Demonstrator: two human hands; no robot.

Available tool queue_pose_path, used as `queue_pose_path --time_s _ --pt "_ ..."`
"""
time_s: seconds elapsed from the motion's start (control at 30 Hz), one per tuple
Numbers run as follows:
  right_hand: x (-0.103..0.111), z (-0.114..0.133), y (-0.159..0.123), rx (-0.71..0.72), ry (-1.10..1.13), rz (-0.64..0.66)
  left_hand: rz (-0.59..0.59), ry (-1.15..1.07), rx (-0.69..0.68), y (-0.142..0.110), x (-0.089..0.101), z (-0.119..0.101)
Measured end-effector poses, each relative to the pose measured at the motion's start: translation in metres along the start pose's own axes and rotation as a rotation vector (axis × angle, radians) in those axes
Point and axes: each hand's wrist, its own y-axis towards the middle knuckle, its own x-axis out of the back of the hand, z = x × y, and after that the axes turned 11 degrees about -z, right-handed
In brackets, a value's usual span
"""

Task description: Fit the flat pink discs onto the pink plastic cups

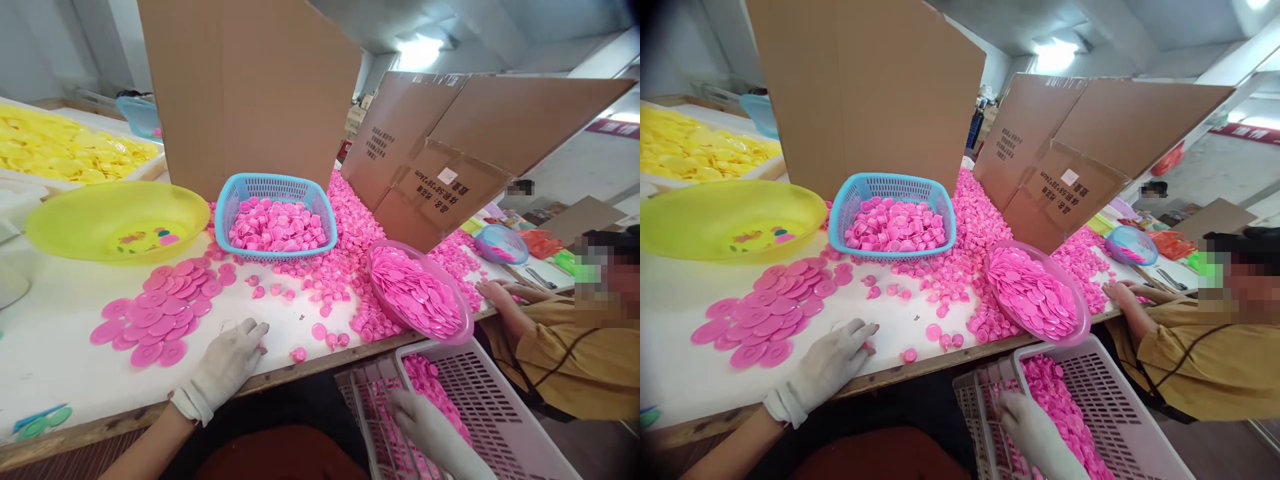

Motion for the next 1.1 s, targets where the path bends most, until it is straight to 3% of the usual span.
queue_pose_path --time_s 0.17,0.27,0.33,0.47,0.53,0.7,0.93,1.1 --pt "-0.015 0.067 0.075 0.281 -0.079 -0.182 -0.188 -0.213 0.11 -0.005 0.005 0.007" --pt "-0.029 0.096 0.11 0.303 -0.256 -0.152 -0.265 -0.335 0.257 -0.012 0.009 0.013" --pt "-0.039 0.103 0.122 0.302 -0.369 -0.099 -0.259 -0.364 0.321 -0.016 0.013 0.012" --pt "-0.052 0.095 0.134 0.339 -0.39 -0.056 -0.1 -0.488 0.35 -0.02 0.018 -0.003" --pt "-0.055 0.088 0.137 0.342 -0.338 -0.056 -0.062 -0.555 0.397 -0.019 0.018 -0.008" --pt "-0.057 0.086 0.137 0.342 -0.093 -0.103 -0.116 -0.699 0.646 -0.015 0.01 0.001" --pt "-0.079 0.151 0.153 0.253 0.622 0.096 -0.052 -1.117 0.918 0.006 -0.005 0.017" --pt "-0.106 0.181 0.179 0.279 0.737 0.189 -0.075 -1.277 0.957 0.014 -0.002 0.013"
